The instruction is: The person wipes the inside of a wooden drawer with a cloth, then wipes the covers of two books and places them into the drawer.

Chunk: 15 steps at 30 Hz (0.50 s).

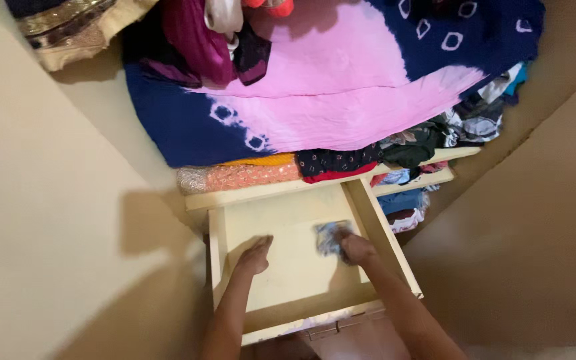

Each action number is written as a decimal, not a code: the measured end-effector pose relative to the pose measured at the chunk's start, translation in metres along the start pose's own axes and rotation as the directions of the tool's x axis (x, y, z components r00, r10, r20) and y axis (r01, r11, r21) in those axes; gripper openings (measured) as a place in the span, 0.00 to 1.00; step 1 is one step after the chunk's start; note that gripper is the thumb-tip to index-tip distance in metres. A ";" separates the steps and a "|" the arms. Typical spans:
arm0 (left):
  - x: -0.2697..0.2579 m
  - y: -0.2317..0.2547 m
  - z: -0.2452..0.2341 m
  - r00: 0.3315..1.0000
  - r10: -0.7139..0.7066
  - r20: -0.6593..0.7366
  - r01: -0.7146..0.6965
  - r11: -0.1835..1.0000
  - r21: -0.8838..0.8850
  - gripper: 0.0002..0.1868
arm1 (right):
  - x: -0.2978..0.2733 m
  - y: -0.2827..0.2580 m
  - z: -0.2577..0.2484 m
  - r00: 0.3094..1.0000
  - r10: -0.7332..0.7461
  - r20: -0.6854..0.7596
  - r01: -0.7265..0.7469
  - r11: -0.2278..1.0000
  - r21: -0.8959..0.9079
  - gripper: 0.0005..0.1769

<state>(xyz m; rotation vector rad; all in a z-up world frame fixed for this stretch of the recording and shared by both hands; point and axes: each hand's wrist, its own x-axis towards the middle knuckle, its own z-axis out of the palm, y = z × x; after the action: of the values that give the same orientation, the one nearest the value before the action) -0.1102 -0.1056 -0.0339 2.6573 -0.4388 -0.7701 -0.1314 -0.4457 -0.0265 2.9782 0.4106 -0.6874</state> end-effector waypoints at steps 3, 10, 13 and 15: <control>-0.028 0.007 -0.017 0.982 0.053 -0.182 -0.056 0.998 -0.014 0.47 | 0.002 -0.010 0.010 0.977 -0.041 -0.210 0.044 0.999 0.005 0.45; -0.077 0.052 -0.061 0.909 0.151 -0.388 -0.106 0.985 0.134 0.49 | 0.008 -0.035 0.020 0.994 0.030 -0.104 -0.024 0.998 0.056 0.40; -0.090 0.061 -0.064 0.891 0.212 -0.402 -0.150 0.972 0.181 0.49 | 0.002 -0.048 0.025 0.895 -0.352 -0.273 0.353 0.934 -0.045 0.39; -0.088 0.069 -0.068 0.894 0.227 -0.388 -0.162 0.968 0.193 0.50 | -0.004 -0.048 0.022 0.597 -0.683 -0.421 0.683 0.708 -0.179 0.43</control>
<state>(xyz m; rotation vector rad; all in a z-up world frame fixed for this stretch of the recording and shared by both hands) -0.1571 -0.1180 0.0878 2.7597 -0.6584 -0.1135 -0.1570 -0.4031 -0.0447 2.8846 1.6512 0.0572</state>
